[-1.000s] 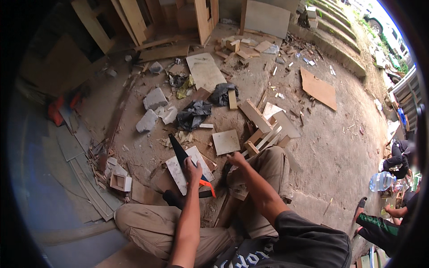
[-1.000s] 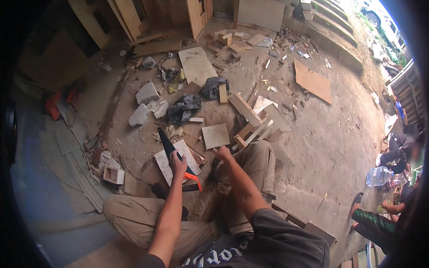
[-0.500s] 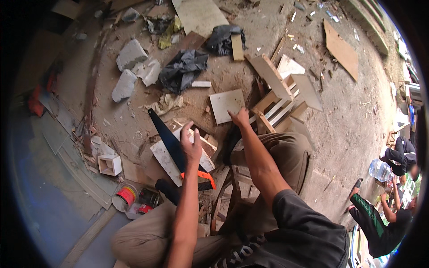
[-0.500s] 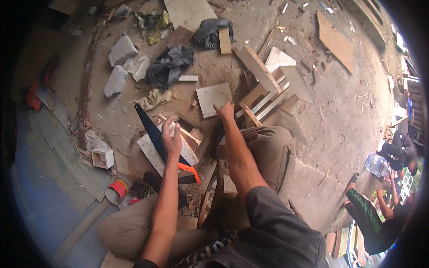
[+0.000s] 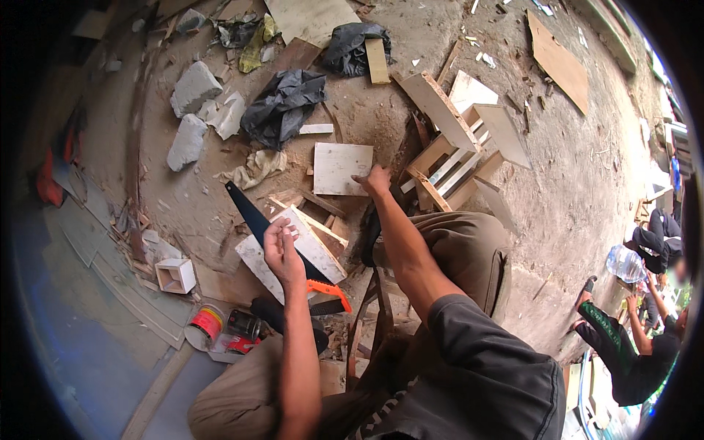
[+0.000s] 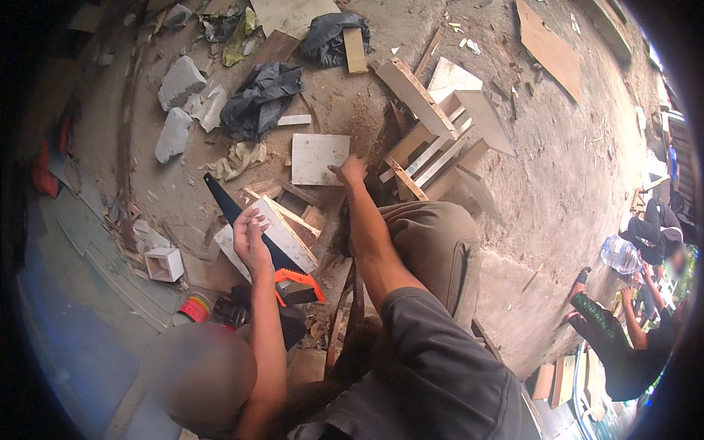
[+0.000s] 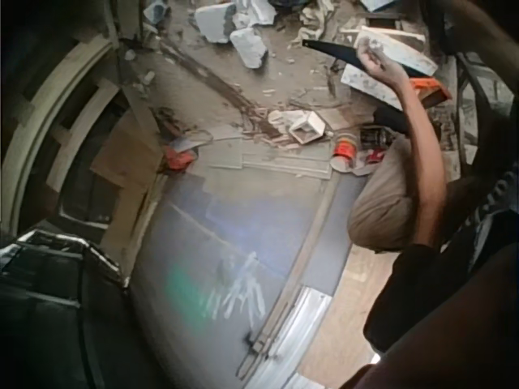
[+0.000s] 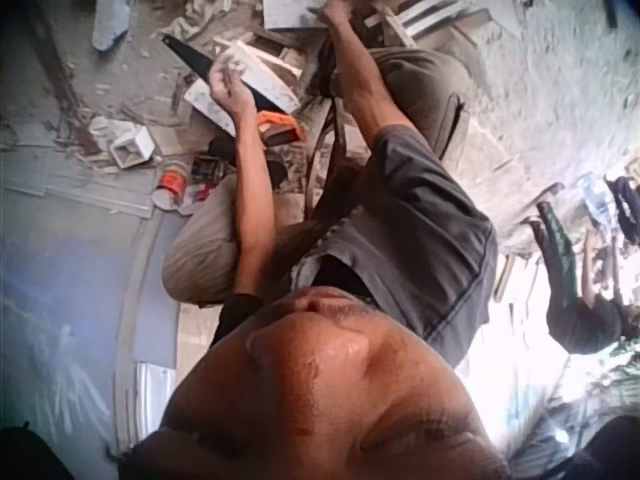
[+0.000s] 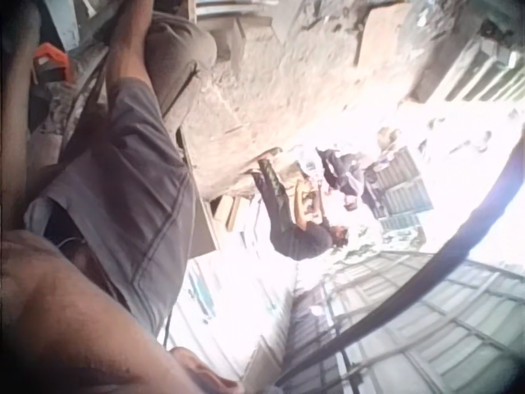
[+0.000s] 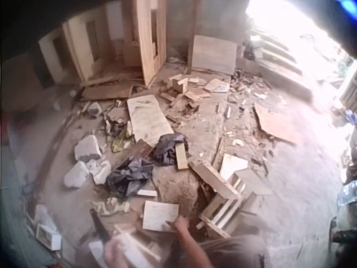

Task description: The person sits on the floor and uses a hand saw to cut a white rectangular board, then assembles the cut pieces into a small wooden frame structure. The person uses a hammer to secure the joints of the assembled frame.

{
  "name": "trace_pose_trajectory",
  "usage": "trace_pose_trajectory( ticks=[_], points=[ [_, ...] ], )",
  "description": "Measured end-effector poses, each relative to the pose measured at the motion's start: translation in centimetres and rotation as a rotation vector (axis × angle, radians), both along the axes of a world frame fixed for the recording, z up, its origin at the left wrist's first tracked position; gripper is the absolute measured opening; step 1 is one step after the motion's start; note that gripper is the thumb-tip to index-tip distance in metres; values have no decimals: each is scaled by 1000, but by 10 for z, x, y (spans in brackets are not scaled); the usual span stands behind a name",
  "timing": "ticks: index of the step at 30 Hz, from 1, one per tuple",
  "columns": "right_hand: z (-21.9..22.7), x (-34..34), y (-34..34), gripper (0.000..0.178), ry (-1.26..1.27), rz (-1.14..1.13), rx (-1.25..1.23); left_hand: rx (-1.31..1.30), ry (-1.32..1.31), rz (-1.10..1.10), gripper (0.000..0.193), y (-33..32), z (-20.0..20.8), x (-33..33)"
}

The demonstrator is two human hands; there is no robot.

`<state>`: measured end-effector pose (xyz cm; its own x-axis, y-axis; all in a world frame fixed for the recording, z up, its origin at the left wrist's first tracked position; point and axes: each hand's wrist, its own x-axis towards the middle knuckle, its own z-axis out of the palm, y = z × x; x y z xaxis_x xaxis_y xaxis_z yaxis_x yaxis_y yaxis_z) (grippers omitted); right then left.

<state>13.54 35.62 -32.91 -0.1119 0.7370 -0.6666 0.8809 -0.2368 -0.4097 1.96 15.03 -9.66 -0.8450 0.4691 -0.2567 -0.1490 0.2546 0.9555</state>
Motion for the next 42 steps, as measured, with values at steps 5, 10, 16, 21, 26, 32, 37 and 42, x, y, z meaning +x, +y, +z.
trace_pose_trajectory(
  ticks=[5, 10, 16, 21, 26, 32, 37, 42],
  points=[
    [-22, -11, -7, 97, 142, -165, 92, 79, -15, 4, 26, -4, 11, 10],
    [-37, -3, 1, 67, 418, -336, 55, 74, -54, 27, 24, -13, 18, 14],
    [65, -22, 0, 43, 577, -420, 220, 44, -271, 178, 27, 28, 26, 12],
    [173, 18, 8, 45, 1065, -592, -199, -112, -521, 206, 95, 70, 11, 28],
    [249, 95, 5, 39, 1108, -243, -400, 326, -729, -156, 69, 86, 42, 63],
    [142, 141, 54, 61, 727, -233, 203, 294, -695, 127, 53, 67, 11, 56],
    [111, 170, 16, 81, -27, 8, 296, 370, -622, 303, 68, -17, 42, 20],
    [74, 172, 27, 28, -44, 182, 275, 391, -490, 304, 65, -71, 73, 8]
  ],
)
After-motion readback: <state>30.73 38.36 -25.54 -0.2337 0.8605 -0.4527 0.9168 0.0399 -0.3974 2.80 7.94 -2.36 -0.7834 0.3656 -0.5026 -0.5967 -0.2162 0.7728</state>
